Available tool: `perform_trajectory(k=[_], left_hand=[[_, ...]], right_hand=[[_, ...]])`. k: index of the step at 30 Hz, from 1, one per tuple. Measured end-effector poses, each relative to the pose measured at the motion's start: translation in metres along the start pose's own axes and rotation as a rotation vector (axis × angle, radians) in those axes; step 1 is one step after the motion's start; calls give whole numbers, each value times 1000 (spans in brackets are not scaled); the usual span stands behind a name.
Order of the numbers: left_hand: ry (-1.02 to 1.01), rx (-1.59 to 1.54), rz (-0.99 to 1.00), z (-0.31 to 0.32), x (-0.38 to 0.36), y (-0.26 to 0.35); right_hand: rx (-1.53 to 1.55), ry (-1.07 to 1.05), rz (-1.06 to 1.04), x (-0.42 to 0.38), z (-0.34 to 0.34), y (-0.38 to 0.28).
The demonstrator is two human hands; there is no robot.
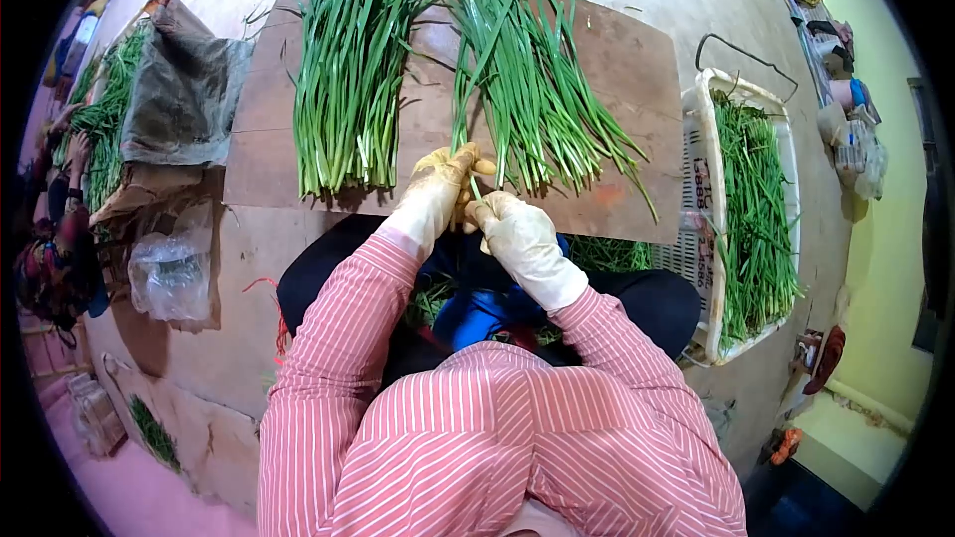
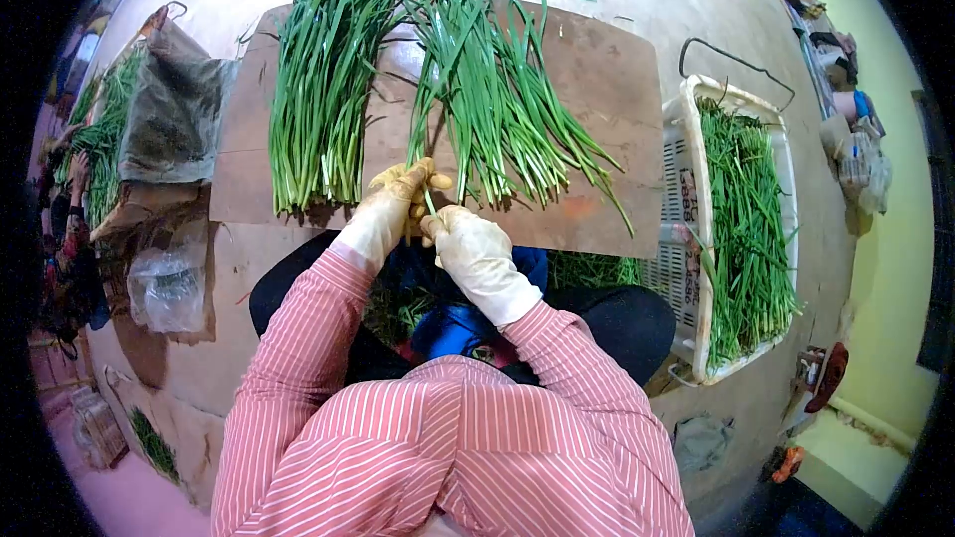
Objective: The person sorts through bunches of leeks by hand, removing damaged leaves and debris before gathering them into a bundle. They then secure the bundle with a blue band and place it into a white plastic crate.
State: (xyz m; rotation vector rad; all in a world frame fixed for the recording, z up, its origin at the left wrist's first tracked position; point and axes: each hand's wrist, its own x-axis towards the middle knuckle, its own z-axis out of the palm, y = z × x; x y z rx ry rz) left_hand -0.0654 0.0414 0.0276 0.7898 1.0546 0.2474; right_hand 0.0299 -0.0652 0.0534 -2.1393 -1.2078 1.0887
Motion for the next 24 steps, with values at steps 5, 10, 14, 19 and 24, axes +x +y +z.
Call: perform_trajectory(k=[5, 10, 14, 19, 24], left_hand=[[147, -116, 173, -7, 4, 12], [207, -220, 134, -7, 2, 21], [170, -201, 93, -13, 19, 15], [51, -156, -17, -17, 19, 11], [41, -181, -79, -10, 16, 12]], right_hand=[[136, -165, 31, -24, 13, 10], [178, 191, -28, -26, 10, 23], [-516, 343, 32, 14, -11, 3], [-496, 282, -17, 42, -3, 22], [-278, 153, 59, 36, -15, 18]])
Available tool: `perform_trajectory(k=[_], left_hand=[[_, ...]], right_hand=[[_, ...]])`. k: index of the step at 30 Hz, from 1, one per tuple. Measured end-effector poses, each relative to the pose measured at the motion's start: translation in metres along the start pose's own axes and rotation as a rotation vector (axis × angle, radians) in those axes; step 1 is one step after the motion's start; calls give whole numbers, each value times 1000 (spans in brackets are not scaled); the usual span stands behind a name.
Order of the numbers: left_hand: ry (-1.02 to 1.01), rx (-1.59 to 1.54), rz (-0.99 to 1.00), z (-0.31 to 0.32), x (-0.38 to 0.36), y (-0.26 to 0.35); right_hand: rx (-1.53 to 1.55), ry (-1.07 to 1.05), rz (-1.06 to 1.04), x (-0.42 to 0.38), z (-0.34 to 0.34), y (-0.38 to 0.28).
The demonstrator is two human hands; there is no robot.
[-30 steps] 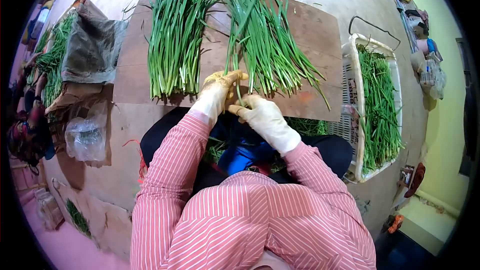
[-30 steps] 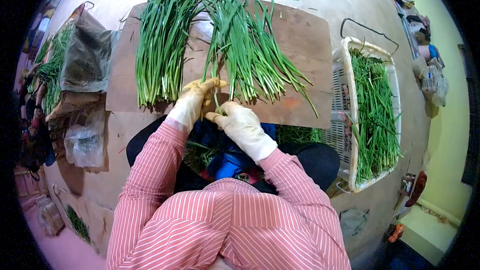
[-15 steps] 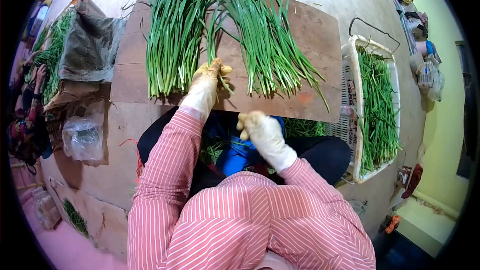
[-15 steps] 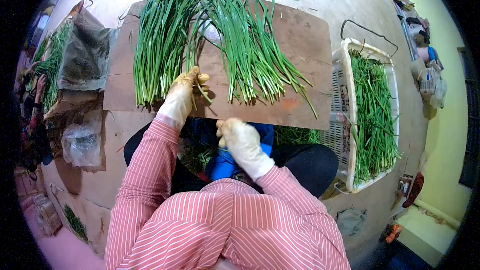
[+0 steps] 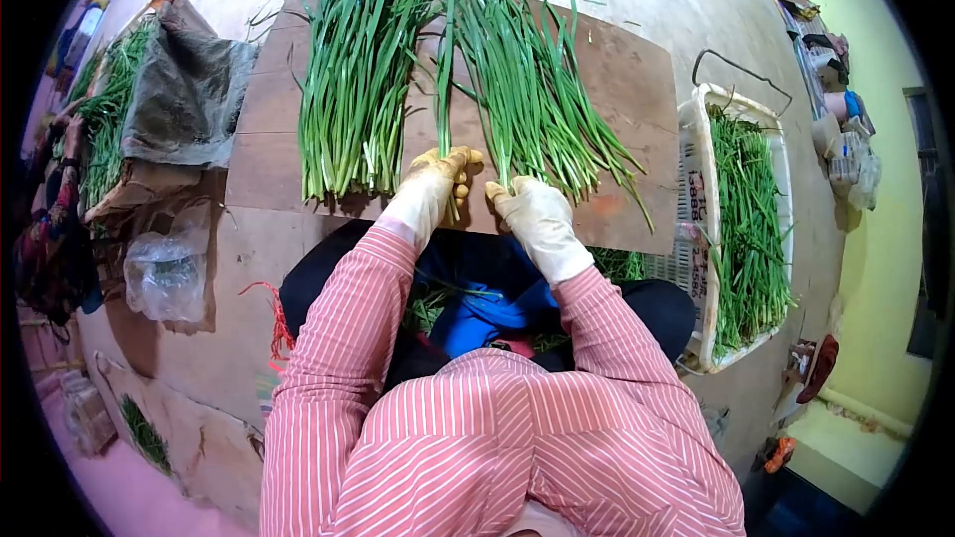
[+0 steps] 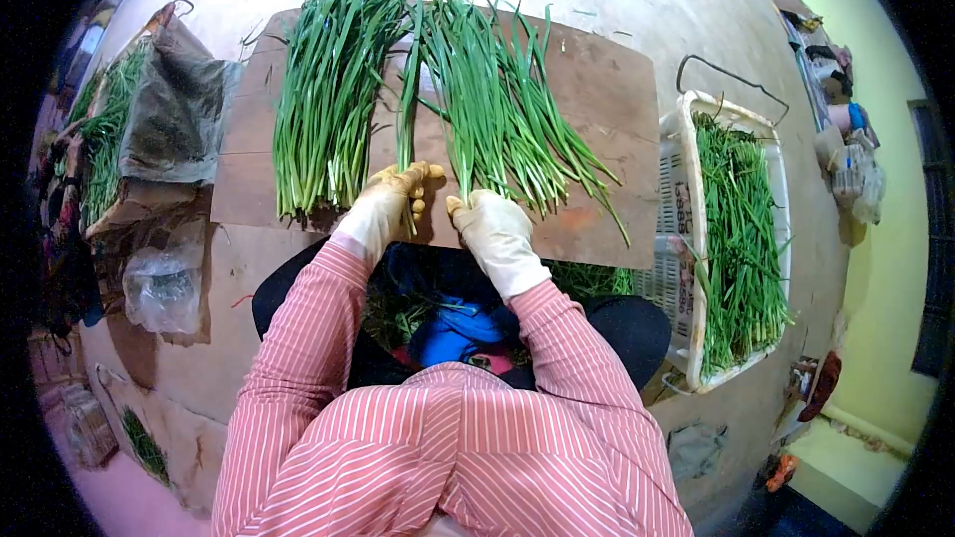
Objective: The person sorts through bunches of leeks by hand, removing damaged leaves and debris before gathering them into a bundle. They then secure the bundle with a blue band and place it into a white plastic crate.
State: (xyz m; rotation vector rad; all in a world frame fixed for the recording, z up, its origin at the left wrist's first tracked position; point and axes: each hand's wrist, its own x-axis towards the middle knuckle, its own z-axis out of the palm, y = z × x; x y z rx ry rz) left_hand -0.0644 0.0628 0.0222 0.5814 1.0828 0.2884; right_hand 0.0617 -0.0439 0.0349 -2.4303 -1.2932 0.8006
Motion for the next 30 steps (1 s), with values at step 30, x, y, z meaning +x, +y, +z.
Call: perform_trajectory(k=[30], left_hand=[[-216, -29, -27, -7, 8, -21]], right_hand=[[-376, 481, -418, -21, -13, -1]])
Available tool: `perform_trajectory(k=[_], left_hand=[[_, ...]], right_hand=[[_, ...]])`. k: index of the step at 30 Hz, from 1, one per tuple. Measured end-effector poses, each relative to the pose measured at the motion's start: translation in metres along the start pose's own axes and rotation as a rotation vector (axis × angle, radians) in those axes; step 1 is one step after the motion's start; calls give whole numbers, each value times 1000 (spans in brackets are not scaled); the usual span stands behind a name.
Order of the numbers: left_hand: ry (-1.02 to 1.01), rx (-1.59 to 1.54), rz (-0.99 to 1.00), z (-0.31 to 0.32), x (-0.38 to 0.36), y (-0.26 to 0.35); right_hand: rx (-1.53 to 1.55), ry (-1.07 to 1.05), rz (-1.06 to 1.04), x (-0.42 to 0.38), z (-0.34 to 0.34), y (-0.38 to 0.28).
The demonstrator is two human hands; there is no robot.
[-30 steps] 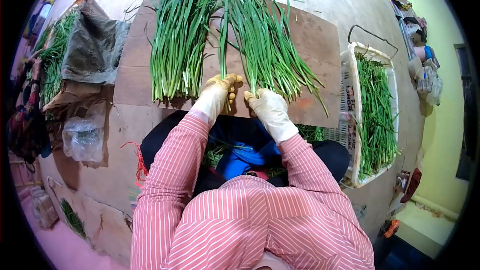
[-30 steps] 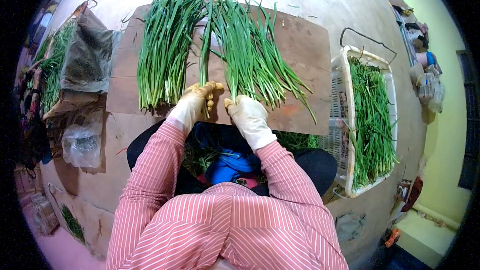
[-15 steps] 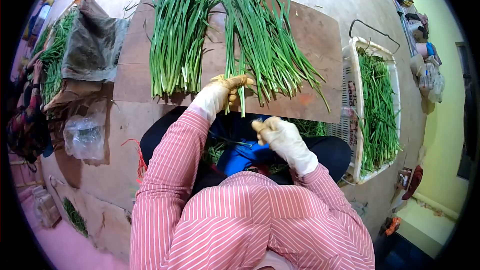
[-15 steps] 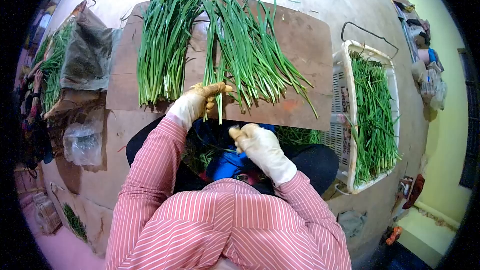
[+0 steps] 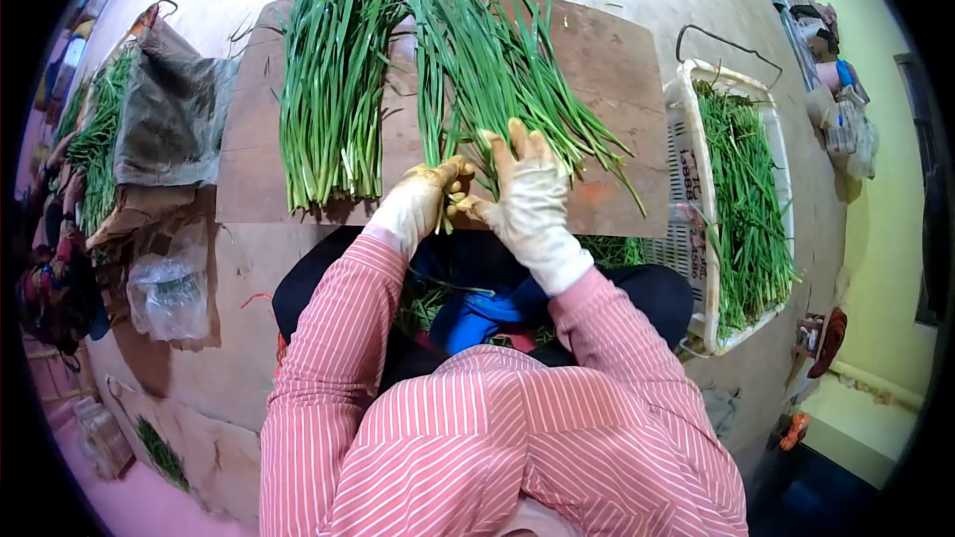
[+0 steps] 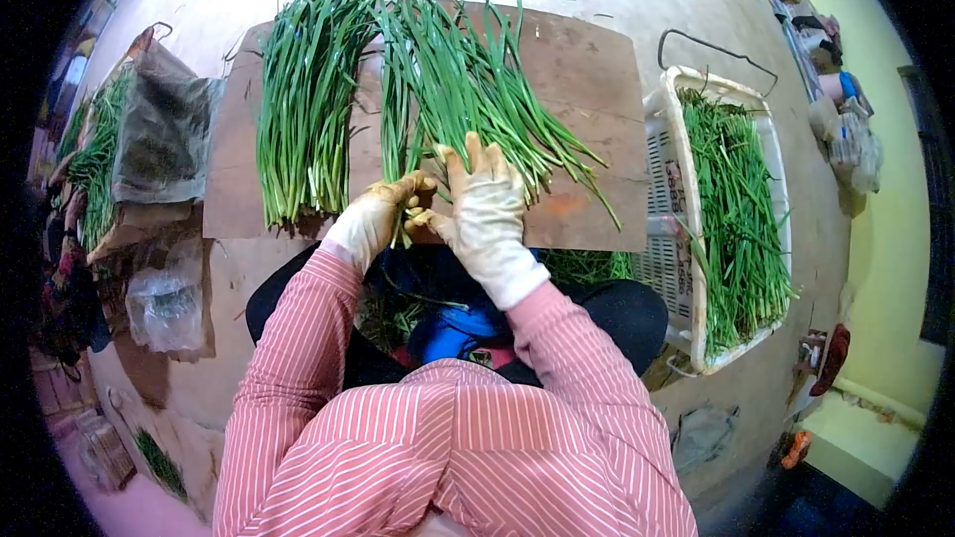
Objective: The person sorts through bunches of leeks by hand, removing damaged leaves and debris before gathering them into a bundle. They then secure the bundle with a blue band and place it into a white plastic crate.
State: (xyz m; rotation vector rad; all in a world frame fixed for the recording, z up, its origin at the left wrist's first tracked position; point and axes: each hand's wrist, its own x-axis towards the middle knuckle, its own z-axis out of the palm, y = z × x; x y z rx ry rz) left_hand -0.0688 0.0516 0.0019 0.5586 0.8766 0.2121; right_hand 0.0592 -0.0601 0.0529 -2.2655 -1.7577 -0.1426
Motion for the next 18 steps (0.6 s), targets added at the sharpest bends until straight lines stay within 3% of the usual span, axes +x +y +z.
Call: perform_trajectory(k=[1, 4, 6, 8, 10, 12, 16, 18], left_hand=[[-37, -16, -26, -4, 2, 5], [-20, -33, -44, 8, -16, 25], [-49, -30, 47, 14, -23, 30], [-65, -25, 38, 23, -32, 37], [-332, -181, 192, 25, -35, 42], [-430, -220, 268, 28, -45, 54], [-514, -308, 366, 30, -31, 57], [-412, -379, 284, 30, -12, 47]], right_hand=[[90, -174, 35, 5, 17, 10], [17, -317, 19, 26, 16, 18], [-11, -193, 2, 26, 31, 31], [-48, -138, 157, 33, 49, 50], [-141, 86, 222, 33, 61, 74], [-11, 196, 195, 36, 65, 112], [59, 97, 442, 40, 54, 138], [23, -15, 538, 45, 26, 126]])
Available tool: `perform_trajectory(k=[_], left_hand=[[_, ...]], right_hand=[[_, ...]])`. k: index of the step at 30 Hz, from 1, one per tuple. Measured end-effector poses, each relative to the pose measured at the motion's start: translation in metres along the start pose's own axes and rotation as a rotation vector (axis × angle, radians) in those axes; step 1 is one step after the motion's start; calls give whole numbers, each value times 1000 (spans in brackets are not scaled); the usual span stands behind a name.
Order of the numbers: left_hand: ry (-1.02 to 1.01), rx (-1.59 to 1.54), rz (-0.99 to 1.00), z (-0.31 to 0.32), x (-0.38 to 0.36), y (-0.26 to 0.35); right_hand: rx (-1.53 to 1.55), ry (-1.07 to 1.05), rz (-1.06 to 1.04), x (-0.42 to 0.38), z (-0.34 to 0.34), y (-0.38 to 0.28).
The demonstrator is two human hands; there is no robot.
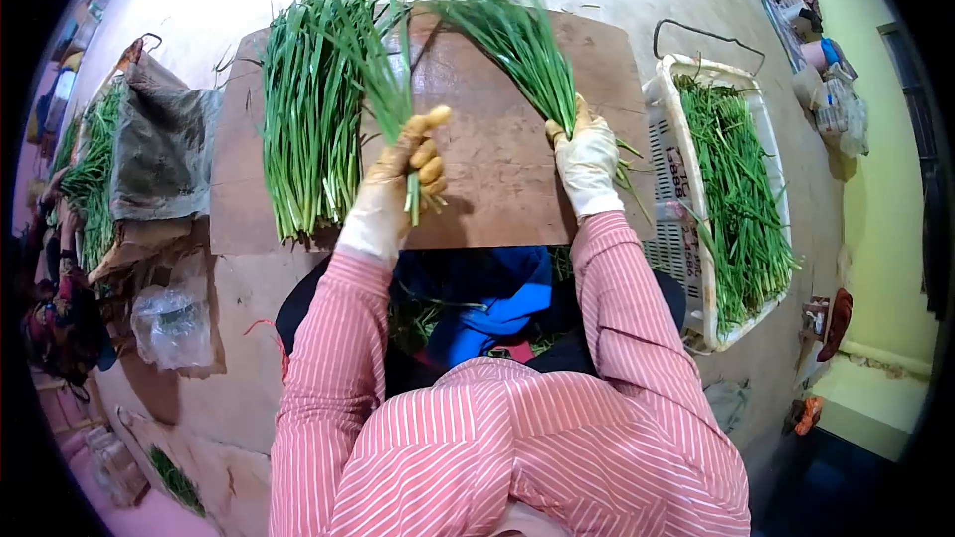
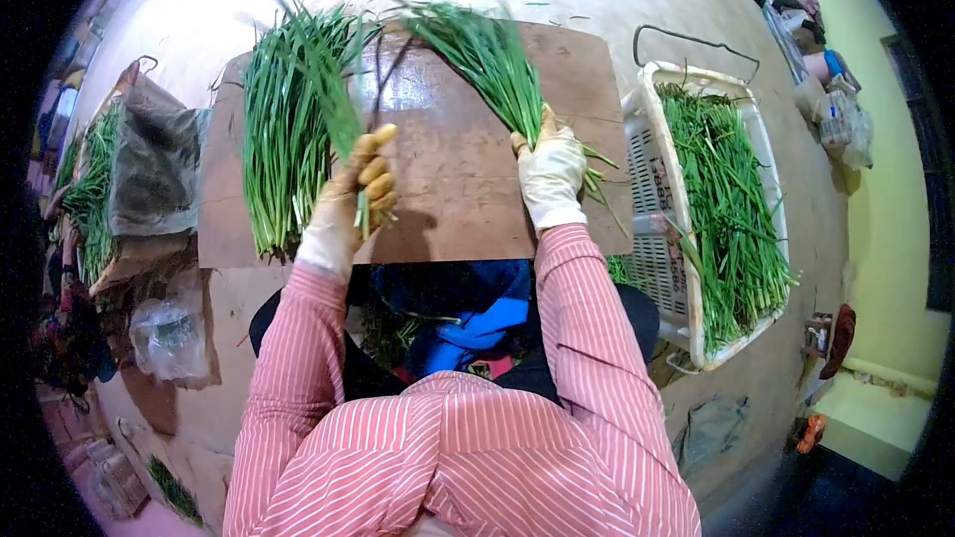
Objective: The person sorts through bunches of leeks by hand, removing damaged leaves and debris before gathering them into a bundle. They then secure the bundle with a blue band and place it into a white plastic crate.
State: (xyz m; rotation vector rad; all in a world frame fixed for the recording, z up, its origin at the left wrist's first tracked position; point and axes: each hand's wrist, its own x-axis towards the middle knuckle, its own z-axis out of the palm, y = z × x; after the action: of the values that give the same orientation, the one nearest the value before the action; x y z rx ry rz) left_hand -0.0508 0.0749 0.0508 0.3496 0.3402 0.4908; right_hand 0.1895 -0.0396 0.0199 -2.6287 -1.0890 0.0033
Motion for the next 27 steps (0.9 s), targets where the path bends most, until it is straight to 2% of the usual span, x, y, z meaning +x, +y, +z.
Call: perform_trajectory(k=[1, 2, 4, 6, 8, 10, 11, 14, 15, 17, 18, 19, 20, 22, 24, 26, 27], left_hand=[[122, 76, -13, 3, 3, -7], [143, 95, -29, -1, 5, -16], [231, 138, -53, -5, 9, -31], [188, 99, -58, -15, 16, -45], [248, 142, -112, -16, 21, -56], [185, 148, -192, -16, 22, -60], [129, 154, -268, -15, 20, -61], [151, 279, -339, 6, 11, -58], [64, 283, -339, -8, 15, -65], [72, 290, -391, -8, 17, -63], [81, 289, -449, -7, 17, -61], [151, 392, -410, 4, 14, -62], [221, 352, -375, 13, 14, -66], [300, 366, -269, 6, 21, -79], [415, 442, -278, 3, 18, -77], [427, 361, -244, 12, 11, -72], [344, 367, -203, 10, 10, -69]], right_hand=[[-94, 125, -126, -4, 3, 3], [-87, 120, -129, -9, -3, -2], [-180, 485, -409, -20, -29, -12], [178, 74, -240, -44, -60, -36], [564, -290, -139, -69, -65, -47], [896, -780, 198, -78, -66, -56], [814, -823, 114, -78, -70, -59], [880, -943, 106, -87, -50, -55], [885, -942, 97, -89, -45, -54], [1188, -846, 192, -98, -37, -56], [1196, -855, 174, -101, -31, -54], [818, -578, -62, -103, -27, -49], [448, -291, -286, -104, -23, -47], [135, -102, -392, -107, -20, -46], [31, -34, -405, -107, -21, -46], [-2, -73, -417, -109, -22, -46], [112, -120, -424, -107, -25, -48]])
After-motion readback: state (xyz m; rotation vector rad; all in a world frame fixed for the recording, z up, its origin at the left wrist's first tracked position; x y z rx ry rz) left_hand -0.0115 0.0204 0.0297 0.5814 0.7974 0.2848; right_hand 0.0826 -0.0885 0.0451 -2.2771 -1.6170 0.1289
